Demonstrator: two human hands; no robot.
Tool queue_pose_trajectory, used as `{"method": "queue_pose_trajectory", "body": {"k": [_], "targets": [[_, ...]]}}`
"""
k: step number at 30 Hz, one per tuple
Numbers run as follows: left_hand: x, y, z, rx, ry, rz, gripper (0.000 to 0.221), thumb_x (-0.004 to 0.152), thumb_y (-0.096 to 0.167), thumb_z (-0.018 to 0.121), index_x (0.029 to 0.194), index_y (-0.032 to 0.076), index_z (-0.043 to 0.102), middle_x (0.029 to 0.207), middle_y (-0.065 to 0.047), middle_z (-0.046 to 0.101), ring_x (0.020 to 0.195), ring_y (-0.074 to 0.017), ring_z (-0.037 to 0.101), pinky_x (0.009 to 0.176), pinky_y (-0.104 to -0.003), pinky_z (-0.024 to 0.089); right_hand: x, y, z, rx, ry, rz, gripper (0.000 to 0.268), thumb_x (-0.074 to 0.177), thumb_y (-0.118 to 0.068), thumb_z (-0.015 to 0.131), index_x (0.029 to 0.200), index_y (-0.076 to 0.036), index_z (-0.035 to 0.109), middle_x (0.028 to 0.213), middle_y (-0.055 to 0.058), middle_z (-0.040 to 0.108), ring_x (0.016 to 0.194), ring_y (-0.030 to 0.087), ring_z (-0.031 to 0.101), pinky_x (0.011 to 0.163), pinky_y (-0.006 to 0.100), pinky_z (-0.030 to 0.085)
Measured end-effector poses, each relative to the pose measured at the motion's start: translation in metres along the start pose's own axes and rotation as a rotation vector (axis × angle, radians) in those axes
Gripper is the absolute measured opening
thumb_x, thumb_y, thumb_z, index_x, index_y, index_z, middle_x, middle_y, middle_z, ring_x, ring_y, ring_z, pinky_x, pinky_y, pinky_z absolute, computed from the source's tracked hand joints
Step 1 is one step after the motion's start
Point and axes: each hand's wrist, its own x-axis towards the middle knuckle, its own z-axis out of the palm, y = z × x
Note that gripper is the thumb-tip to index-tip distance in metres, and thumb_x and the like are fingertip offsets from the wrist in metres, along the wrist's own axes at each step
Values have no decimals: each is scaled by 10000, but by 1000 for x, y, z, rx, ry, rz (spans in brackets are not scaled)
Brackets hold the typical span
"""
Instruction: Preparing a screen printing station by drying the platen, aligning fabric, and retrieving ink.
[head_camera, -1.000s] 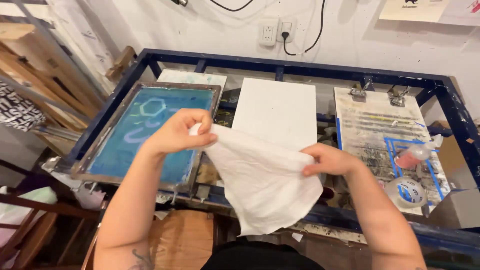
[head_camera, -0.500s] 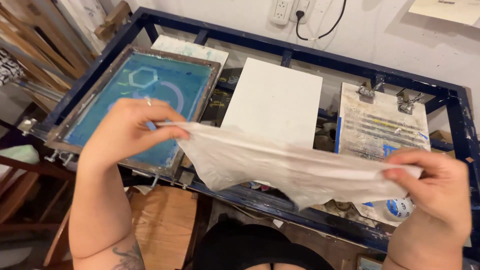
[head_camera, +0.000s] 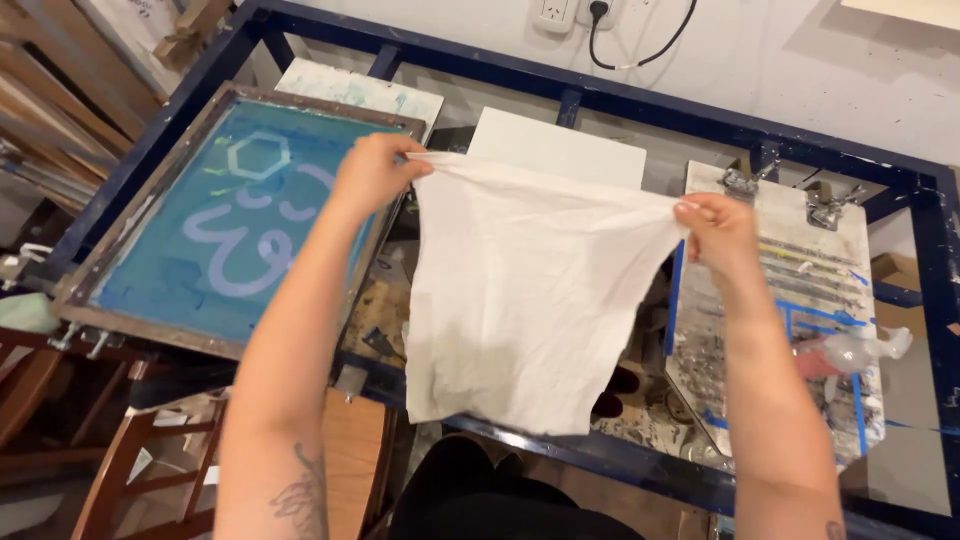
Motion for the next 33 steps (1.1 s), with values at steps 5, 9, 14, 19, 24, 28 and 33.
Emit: {"method": "queue_pose_trajectory", "body": {"k": [5, 9, 14, 19, 24, 28, 33], "targets": [[68, -95, 97, -156, 4, -200, 203, 882, 161, 812, 1085, 179, 819, 922, -89, 772, 601, -178, 752, 604, -300, 573, 67, 110, 31, 21, 131, 118, 156, 1010, -73, 727, 1129, 24, 701, 701, 115, 656, 394, 171, 584, 334, 281, 484], [113, -138, 155, -106, -26, -235, 203, 881, 213, 816, 1081, 183, 815, 940, -91, 772, 602, -203, 754, 640, -355, 585, 110, 164, 53, 15, 236, 157, 133, 1016, -75, 704, 1112, 17, 704, 712, 116, 644, 407, 198, 611, 325, 303, 512], [151, -139, 189, -100, 43, -361, 172, 994, 217, 718, 1131, 156, 802, 829, -61, 777, 716, -212, 771, 757, -394, 602, 146, 206, 68, 62, 427, 244, 138, 1052, -86, 624, 1113, 18, 692, 748, 105, 639, 411, 218, 637, 304, 316, 543], [183, -161, 226, 4, -36, -425, 183, 976, 300, 742, 1127, 210, 796, 1012, -93, 796, 956, -350, 769, 856, -494, 600, 170, 217, 81, 5, 479, 301, 133, 1041, -99, 621, 1070, 11, 690, 771, 102, 638, 434, 228, 658, 316, 307, 560], [202, -180, 253, 35, -98, -411, 206, 969, 309, 745, 1140, 204, 790, 1064, -99, 796, 1008, -372, 756, 883, -488, 598, 193, 258, 79, -48, 481, 350, 126, 1037, -117, 631, 1042, -13, 703, 737, 109, 635, 430, 252, 661, 301, 331, 564], [210, -190, 267, 71, -107, -426, 199, 952, 263, 758, 1133, 185, 786, 1069, -76, 794, 1008, -336, 763, 883, -480, 596, 201, 281, 73, -352, 443, 367, 85, 988, -212, 729, 966, -138, 763, 793, 56, 702, 635, 255, 692, 493, 359, 556], [198, -174, 254, 78, -114, -474, 257, 920, 294, 776, 1153, 186, 753, 1045, -29, 775, 1041, -301, 748, 925, -471, 588, 187, 237, 87, -676, 355, 382, 129, 946, -314, 800, 1012, -204, 783, 978, 22, 770, 952, 294, 738, 816, 447, 575]]}}
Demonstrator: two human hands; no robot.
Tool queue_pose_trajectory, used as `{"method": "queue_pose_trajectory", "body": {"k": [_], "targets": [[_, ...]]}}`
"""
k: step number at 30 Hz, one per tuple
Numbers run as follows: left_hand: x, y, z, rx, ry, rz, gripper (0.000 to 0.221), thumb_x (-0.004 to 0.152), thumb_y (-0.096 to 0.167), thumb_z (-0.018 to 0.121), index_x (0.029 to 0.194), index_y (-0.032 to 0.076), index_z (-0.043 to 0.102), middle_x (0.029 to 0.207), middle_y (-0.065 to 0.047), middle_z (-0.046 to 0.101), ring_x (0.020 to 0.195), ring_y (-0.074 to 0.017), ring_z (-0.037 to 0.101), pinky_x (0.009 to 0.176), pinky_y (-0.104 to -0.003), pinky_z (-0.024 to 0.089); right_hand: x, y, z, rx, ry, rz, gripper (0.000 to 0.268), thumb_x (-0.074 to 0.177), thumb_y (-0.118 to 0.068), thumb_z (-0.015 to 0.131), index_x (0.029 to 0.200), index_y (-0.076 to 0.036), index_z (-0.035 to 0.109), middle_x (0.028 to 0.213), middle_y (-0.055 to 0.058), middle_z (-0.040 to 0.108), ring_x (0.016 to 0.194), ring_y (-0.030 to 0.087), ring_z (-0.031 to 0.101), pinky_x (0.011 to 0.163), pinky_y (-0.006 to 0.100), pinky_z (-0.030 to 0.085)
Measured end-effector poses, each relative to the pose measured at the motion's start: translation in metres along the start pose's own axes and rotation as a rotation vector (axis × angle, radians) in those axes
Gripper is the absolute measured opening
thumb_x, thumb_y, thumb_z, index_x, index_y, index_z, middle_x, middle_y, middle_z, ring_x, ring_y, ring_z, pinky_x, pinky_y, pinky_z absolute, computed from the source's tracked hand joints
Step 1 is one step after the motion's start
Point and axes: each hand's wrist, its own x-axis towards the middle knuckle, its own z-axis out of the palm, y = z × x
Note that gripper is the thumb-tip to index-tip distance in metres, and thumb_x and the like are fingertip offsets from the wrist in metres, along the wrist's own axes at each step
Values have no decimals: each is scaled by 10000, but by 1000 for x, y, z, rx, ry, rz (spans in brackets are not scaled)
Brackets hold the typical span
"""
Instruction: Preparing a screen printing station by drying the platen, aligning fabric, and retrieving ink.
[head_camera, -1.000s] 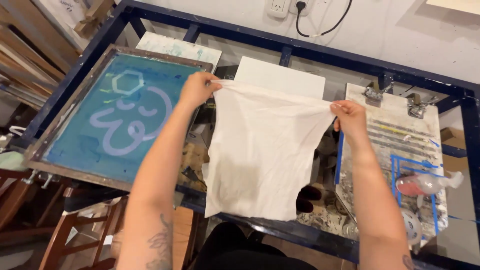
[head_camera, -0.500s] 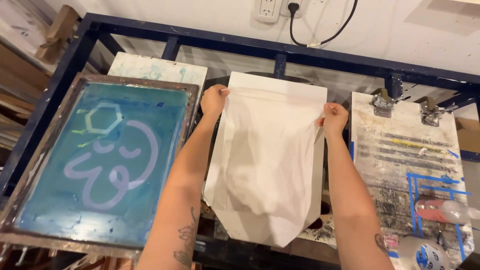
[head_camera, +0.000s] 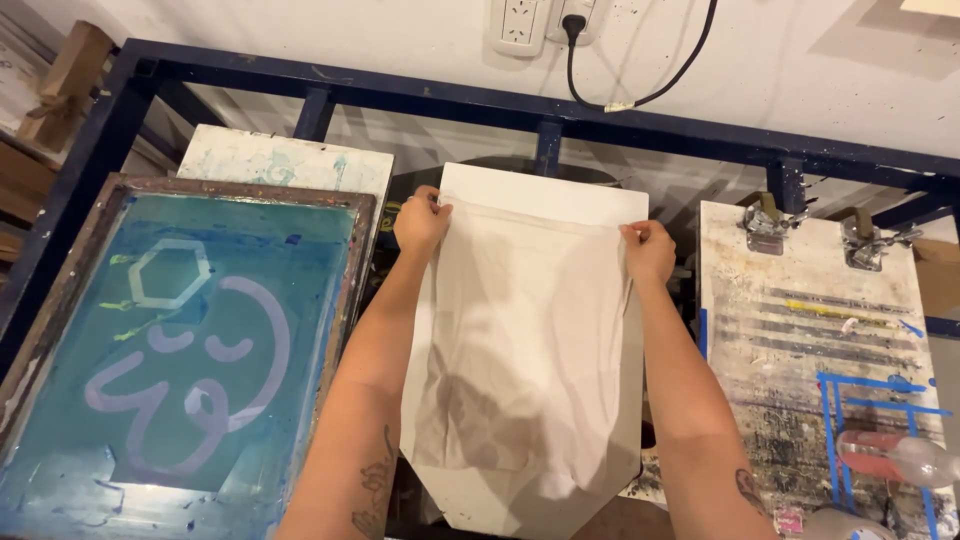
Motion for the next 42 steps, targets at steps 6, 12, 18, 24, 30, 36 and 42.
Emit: {"method": "queue_pose_trajectory", "body": {"k": [6, 12, 18, 24, 30, 36, 42], "targets": [[-90, 17, -46, -61, -117, -31, 712, 958, 421, 726, 1507, 91, 415, 1070, -77, 735, 1132, -324, 699, 991, -509, 554, -51, -10, -51, 13, -216, -10, 742, 999, -600, 719, 1439, -48, 491, 1180, 238, 726, 1113, 389, 704, 863, 521, 593], [-203, -28, -51, 85, -237, -7, 641, 954, 419, 701, 1461, 96, 478, 1078, -106, 786, 1114, -317, 720, 902, -472, 595, -143, 31, -95, 225, -478, 89, 713, 935, -358, 802, 1467, -42, 448, 1000, 144, 767, 985, 242, 731, 874, 350, 554], [-309, -72, -41, 295, -179, -86, 539, 904, 501, 732, 1302, 171, 579, 963, -57, 746, 1047, -289, 714, 860, -440, 608, -230, 85, -109, 103, -431, 29, 374, 919, -347, 814, 1173, -103, 690, 986, 89, 775, 930, 251, 719, 814, 386, 556], [-351, -108, -19, 397, -100, -96, 432, 880, 523, 752, 1085, 146, 703, 914, -68, 732, 995, -285, 712, 816, -424, 608, -317, 61, -143, -284, -503, 35, 418, 898, -526, 742, 1102, -164, 788, 1125, 71, 807, 1146, 318, 726, 955, 466, 571], [-340, -118, -3, 351, -57, -120, 295, 912, 420, 753, 1018, 146, 771, 946, -99, 729, 1006, -311, 718, 853, -480, 590, -336, 79, -116, -447, -468, -57, 373, 967, -517, 660, 1108, -186, 755, 1060, 43, 798, 1093, 277, 748, 924, 425, 570], [-345, -103, -19, 424, -10, 13, 347, 967, 364, 691, 1104, 48, 739, 1065, -167, 700, 1046, -363, 709, 867, -531, 575, -342, 82, -109, -354, -418, 7, 305, 1025, -438, 573, 1094, -180, 720, 1091, 111, 750, 1126, 363, 722, 961, 509, 559], [-341, -107, -14, 400, -48, 14, 294, 965, 340, 703, 1070, 72, 761, 1139, -134, 685, 1086, -347, 680, 891, -506, 548, -334, 95, -101, -143, -325, 36, 313, 1048, -377, 503, 1140, -115, 648, 1136, 208, 734, 1177, 429, 679, 1010, 538, 527]]}}
